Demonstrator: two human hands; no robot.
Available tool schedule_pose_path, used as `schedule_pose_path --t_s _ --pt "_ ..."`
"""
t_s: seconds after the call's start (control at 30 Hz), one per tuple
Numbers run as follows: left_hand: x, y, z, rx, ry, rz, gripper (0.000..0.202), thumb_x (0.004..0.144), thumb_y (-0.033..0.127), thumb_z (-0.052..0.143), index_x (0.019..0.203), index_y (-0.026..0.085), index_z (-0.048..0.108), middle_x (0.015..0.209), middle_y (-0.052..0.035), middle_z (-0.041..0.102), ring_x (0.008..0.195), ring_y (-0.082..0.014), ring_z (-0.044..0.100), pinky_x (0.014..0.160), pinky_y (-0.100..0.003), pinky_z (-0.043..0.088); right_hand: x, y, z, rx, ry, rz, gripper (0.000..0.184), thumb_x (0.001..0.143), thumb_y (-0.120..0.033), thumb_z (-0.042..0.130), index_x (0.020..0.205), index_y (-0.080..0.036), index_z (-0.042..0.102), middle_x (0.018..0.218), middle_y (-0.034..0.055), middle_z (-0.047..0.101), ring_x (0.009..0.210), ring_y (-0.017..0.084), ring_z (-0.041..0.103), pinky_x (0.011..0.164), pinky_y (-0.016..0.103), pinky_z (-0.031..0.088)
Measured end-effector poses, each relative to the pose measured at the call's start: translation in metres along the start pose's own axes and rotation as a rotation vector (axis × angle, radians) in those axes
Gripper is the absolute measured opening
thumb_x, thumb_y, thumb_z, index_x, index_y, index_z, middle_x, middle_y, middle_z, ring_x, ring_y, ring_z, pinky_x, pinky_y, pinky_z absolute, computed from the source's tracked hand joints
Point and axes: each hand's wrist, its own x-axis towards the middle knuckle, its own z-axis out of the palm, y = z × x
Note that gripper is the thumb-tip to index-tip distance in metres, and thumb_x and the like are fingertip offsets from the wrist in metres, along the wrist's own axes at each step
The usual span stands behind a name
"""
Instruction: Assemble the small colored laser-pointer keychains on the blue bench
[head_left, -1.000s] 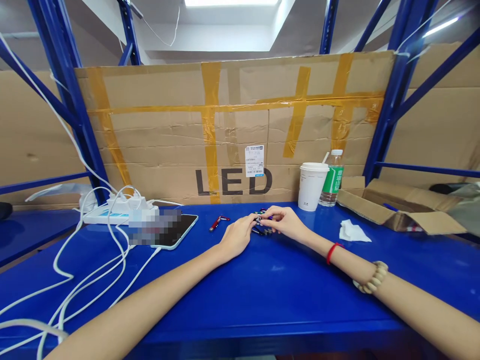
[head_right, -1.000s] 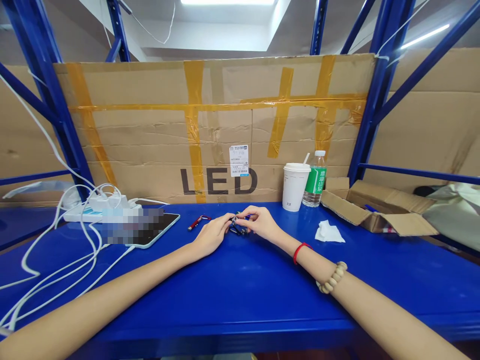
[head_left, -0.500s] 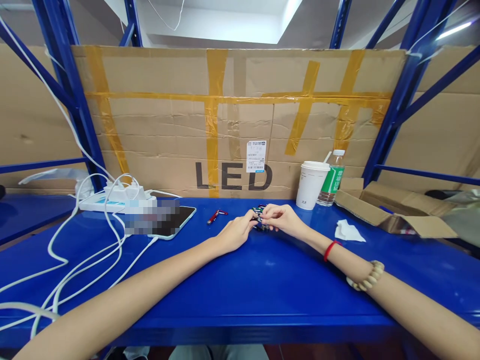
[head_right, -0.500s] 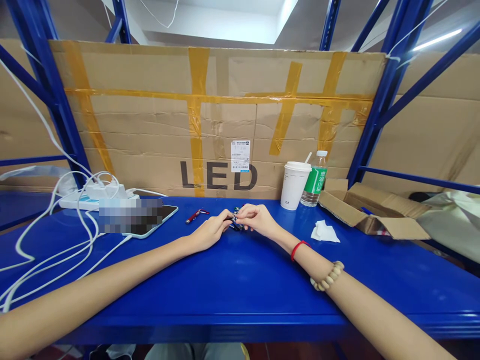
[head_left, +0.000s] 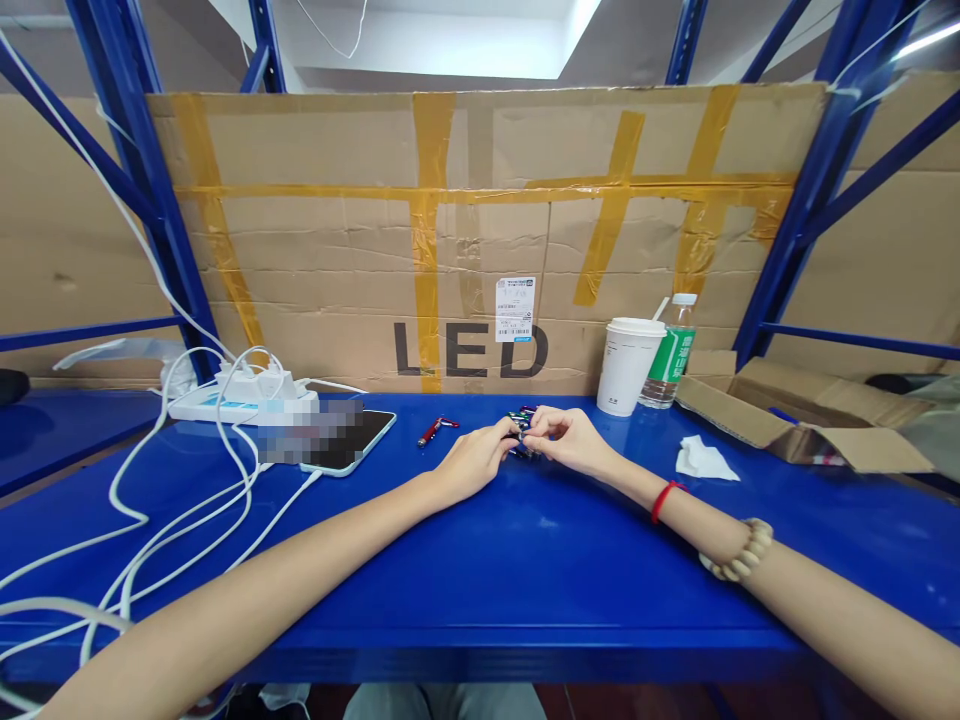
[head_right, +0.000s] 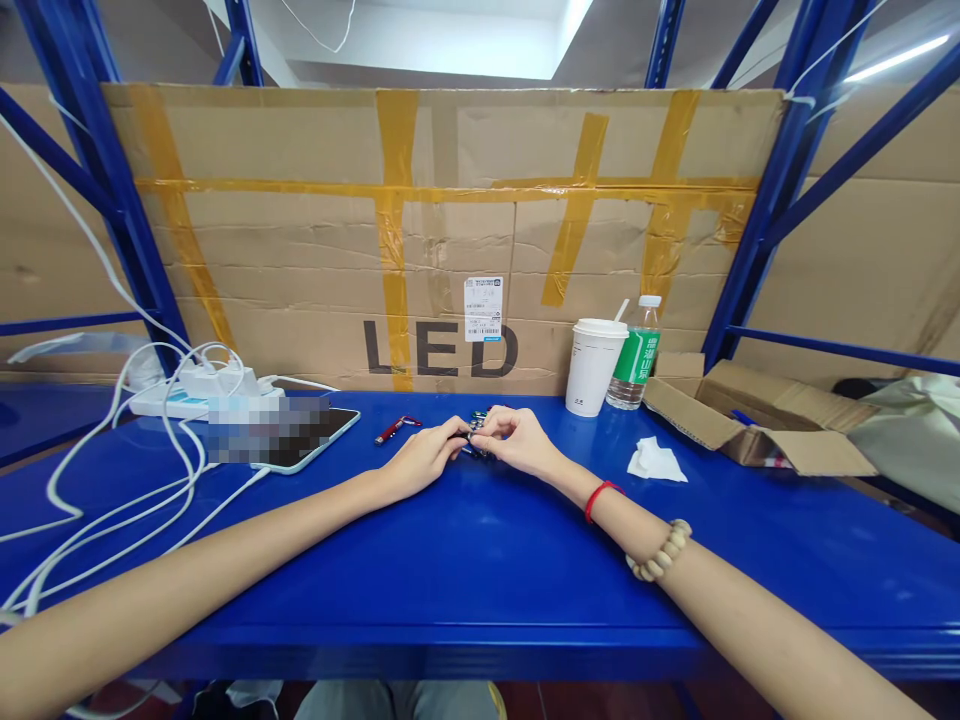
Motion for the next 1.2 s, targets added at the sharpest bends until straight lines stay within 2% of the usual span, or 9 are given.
schedule_pose_path --t_s 0.13,0.33,0.47,0.6,0.7,0.77,0.93,1.2 --pt "0.000 0.000 0.001 0.002 0.074 -0.007 0.015 0.086 0.026 0.032 0.095 0.022 0.044 0.092 -0.0006 0.060 0.084 -0.0151 0.057 0.068 -0.023 0.041 0.001 -0.007 0.004 0.011 0.042 0.080 0.036 0.061 -0.048 0.062 0.053 -0.014 0.052 0.060 -0.0002 0.049 0.043 0.006 0.042 0.040 0.021 0.035" --pt "0.000 0.007 0.000 0.108 0.054 -0.122 0.019 0.087 0.031 0.031 0.100 0.023 0.042 0.100 -0.0005 0.060 0.089 -0.0171 0.057 0.068 -0.025 0.043 0.003 -0.004 0.006 -0.037 0.024 0.143 0.036 0.066 -0.051 0.056 0.061 -0.016 0.046 0.044 -0.0051 0.043 0.036 0.006 0.038 0.037 0.020 0.029" --pt "-0.001 0.012 -0.002 0.197 0.050 -0.165 0.023 0.088 0.035 0.027 0.102 0.023 0.040 0.098 -0.0016 0.061 0.089 -0.0180 0.058 0.068 -0.027 0.043 0.005 0.004 -0.002 -0.155 0.042 0.118 0.037 0.070 -0.053 0.050 0.065 -0.016 0.050 0.052 -0.0021 0.051 0.039 0.007 0.041 0.040 0.021 0.031" --pt "-0.001 0.013 -0.002 0.251 0.075 -0.157 0.025 0.088 0.036 0.027 0.104 0.022 0.039 0.095 -0.0032 0.062 0.090 -0.0185 0.058 0.068 -0.028 0.044 0.004 0.011 -0.015 -0.474 0.098 0.073 0.035 0.072 -0.051 0.048 0.063 -0.018 0.055 0.067 0.0006 0.057 0.050 0.009 0.048 0.048 0.023 0.035" --pt "-0.001 0.013 -0.002 0.276 0.072 -0.144 0.026 0.087 0.037 0.027 0.103 0.022 0.040 0.091 -0.0025 0.063 0.086 -0.0187 0.059 0.065 -0.027 0.043 0.002 0.014 -0.019 -0.679 0.077 0.077 0.031 0.071 -0.049 0.050 0.060 -0.020 0.056 0.073 -0.0006 0.059 0.058 0.011 0.051 0.049 0.022 0.032" --pt "-0.001 0.013 -0.002 0.280 0.082 -0.124 0.026 0.087 0.038 0.027 0.102 0.022 0.041 0.088 -0.0016 0.064 0.083 -0.0181 0.060 0.062 -0.025 0.043 0.001 0.015 -0.019 -0.741 0.057 0.106 0.029 0.070 -0.047 0.051 0.059 -0.021 0.057 0.075 -0.0010 0.060 0.061 0.011 0.052 0.050 0.022 0.031" --pt "-0.003 0.013 -0.001 0.307 0.126 -0.002 0.025 0.087 0.038 0.028 0.101 0.023 0.043 0.084 -0.0003 0.065 0.077 -0.0163 0.061 0.059 -0.023 0.042 0.003 0.019 -0.015 -0.771 0.065 0.199 0.033 0.071 -0.048 0.048 0.055 -0.020 0.054 0.072 -0.0006 0.061 0.063 0.013 0.053 0.049 0.021 0.030" --pt "-0.003 0.014 0.001 0.443 0.146 0.085 0.028 0.085 0.038 0.032 0.101 0.021 0.048 0.078 -0.0037 0.063 0.073 -0.0166 0.060 0.058 -0.023 0.042 0.003 0.007 -0.013 -0.749 0.134 0.164 0.039 0.074 -0.054 0.041 0.063 -0.021 0.058 0.059 -0.0010 0.060 0.054 0.012 0.053 0.046 0.021 0.027"
